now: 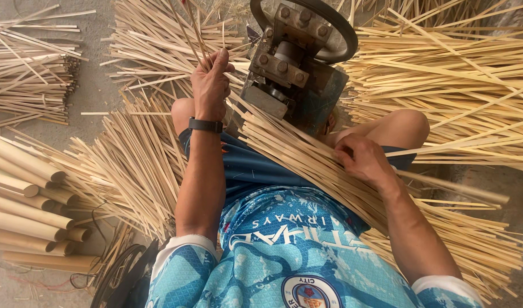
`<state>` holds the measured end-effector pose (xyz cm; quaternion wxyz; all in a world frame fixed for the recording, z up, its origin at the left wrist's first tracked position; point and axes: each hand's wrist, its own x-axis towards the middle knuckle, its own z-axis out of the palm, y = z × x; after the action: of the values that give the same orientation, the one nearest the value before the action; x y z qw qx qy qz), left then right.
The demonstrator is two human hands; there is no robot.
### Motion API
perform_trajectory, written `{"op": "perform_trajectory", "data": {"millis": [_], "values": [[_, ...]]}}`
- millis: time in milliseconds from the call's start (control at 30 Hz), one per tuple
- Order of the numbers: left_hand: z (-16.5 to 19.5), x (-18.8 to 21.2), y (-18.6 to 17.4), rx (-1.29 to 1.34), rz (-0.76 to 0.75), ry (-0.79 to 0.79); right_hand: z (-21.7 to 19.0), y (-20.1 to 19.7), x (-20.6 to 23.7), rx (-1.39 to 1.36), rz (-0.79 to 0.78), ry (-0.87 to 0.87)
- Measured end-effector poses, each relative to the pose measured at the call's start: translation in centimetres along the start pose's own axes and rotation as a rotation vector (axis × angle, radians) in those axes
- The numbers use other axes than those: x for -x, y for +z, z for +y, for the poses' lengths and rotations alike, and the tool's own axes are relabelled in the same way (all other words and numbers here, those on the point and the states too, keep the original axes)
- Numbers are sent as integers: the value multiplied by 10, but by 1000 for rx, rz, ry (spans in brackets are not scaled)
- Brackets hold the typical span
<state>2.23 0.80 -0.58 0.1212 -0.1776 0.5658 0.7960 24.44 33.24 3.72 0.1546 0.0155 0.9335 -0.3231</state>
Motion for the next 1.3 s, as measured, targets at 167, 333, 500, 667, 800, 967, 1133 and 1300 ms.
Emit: {"op": "perform_trajectory", "data": {"millis": [167, 333, 500, 667, 800, 967, 1133, 1300], "values": [[0, -1, -11, 28, 47, 1, 4, -23, 8, -110, 123, 55], [8, 4, -16, -5, 99, -22, 31, -90, 30, -77, 208, 200], [12, 2, -17, -21, 137, -34, 51, -121, 49, 124, 356, 199], [3, -6, -13, 56, 39, 9, 35, -111, 23, 449, 271, 270], [1, -8, -8, 33, 16, 12, 12, -99, -7, 485, 293, 151], [8, -9, -4, 22, 26, 15, 2, -98, -26, 530, 336, 62], [13, -13, 1, 16, 36, 7, -1, -65, -26, 362, 249, 97], [10, -14, 7, 62, 43, -19, -14, -16, -14, -99, -125, 207]]}}
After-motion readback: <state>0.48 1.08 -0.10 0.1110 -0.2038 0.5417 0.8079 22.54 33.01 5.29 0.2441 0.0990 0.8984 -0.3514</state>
